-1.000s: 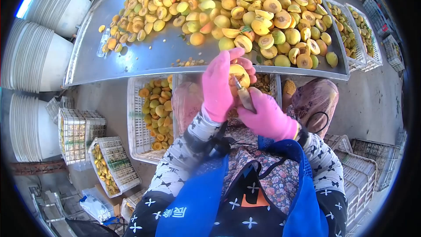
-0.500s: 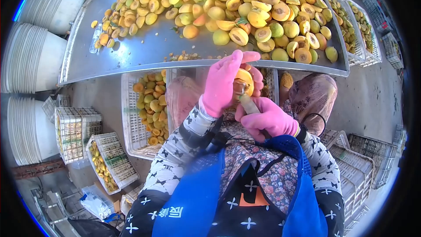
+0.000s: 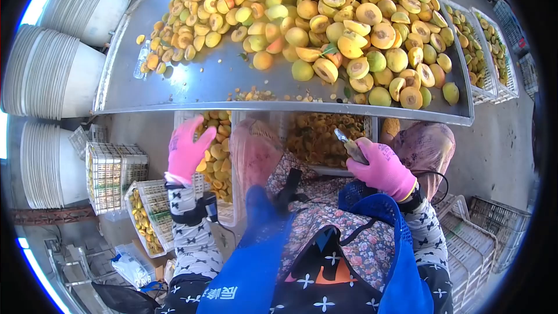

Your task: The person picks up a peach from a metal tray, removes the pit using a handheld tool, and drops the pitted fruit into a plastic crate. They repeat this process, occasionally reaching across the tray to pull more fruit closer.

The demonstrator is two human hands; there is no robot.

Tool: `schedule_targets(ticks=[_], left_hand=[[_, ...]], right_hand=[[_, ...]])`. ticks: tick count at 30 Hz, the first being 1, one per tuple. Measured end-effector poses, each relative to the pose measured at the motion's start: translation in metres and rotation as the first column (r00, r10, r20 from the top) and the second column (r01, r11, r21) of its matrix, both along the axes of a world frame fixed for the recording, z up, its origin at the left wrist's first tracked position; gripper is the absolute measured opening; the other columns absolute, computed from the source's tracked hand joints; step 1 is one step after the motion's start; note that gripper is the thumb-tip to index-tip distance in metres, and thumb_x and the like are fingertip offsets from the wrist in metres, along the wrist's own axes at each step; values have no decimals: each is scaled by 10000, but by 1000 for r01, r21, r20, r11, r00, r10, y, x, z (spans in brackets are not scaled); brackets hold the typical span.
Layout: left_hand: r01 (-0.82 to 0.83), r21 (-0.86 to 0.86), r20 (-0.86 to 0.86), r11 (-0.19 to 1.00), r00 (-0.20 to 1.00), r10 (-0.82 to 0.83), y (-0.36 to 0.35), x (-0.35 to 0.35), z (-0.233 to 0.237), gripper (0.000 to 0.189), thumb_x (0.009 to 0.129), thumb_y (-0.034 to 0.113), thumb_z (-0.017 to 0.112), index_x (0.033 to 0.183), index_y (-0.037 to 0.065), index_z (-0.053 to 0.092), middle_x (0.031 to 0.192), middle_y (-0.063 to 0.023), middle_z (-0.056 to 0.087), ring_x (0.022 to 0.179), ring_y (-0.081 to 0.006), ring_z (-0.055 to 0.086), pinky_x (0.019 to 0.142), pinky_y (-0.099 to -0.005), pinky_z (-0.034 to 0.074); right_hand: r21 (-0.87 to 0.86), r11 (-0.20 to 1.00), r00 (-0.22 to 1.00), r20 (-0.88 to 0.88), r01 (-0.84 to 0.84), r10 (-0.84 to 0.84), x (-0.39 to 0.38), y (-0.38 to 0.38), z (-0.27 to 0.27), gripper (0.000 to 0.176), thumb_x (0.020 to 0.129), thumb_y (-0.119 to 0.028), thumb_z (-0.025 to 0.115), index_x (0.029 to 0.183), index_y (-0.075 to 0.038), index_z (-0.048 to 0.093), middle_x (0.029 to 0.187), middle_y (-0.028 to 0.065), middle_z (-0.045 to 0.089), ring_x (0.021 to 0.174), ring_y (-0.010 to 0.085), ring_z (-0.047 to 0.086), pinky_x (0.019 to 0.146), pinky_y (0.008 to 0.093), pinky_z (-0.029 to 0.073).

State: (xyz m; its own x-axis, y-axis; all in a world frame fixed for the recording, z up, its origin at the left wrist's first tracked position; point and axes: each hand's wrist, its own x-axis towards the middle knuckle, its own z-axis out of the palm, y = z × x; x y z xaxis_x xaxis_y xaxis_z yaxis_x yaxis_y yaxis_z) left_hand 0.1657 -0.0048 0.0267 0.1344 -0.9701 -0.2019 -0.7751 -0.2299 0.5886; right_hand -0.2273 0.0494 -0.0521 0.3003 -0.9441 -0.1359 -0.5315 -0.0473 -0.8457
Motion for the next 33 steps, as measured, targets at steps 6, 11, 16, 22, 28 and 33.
schedule_targets(ticks=[6,11,16,22,28,33], left_hand=[[461,-517,33,721,853,-522,-95,-126,-74,411,905,218,646,1303,120,607,1297,-136,572,1109,-291,613,938,-367,516],[697,-381,349,608,717,-603,-130,-196,-104,534,804,173,671,1329,172,574,1217,-150,568,1151,-336,558,962,-455,448],[641,-431,363,636,768,-528,-132,-172,-117,382,783,227,739,1117,133,580,1084,-84,586,1000,-305,598,818,-438,485],[78,-54,-974,995,217,-70,-82,-162,-72,403,850,45,680,1231,79,552,1120,-51,627,988,-220,637,831,-364,543],[379,-755,-93,536,746,-659,-19,-180,-68,441,825,-26,638,1259,20,569,1156,-183,613,1017,-318,621,879,-395,511],[241,-283,-956,928,7,-293,-10,-185,-30,458,888,146,606,1318,8,530,1251,-174,603,1117,-325,608,941,-453,502]], right_hand=[[-11,999,998,33,53,-53,3,-6,21,223,859,-213,659,958,-49,545,703,205,610,706,417,625,630,486,474],[91,980,980,77,174,-182,-5,5,38,268,861,-206,678,1042,-32,584,716,180,610,673,373,624,633,433,486],[-1,978,974,84,210,-209,-5,3,33,284,850,-179,681,1061,-9,594,750,176,631,701,315,654,672,389,503],[143,935,882,312,325,-354,18,-5,38,282,847,-184,708,1043,-23,586,728,113,627,662,272,630,621,373,491],[231,913,762,502,337,-409,37,-36,55,332,845,-200,726,1084,-3,606,733,24,619,642,125,593,585,298,475],[15,957,887,370,291,-276,23,-54,66,350,840,-208,741,1085,5,610,718,51,610,628,120,580,582,302,475]])
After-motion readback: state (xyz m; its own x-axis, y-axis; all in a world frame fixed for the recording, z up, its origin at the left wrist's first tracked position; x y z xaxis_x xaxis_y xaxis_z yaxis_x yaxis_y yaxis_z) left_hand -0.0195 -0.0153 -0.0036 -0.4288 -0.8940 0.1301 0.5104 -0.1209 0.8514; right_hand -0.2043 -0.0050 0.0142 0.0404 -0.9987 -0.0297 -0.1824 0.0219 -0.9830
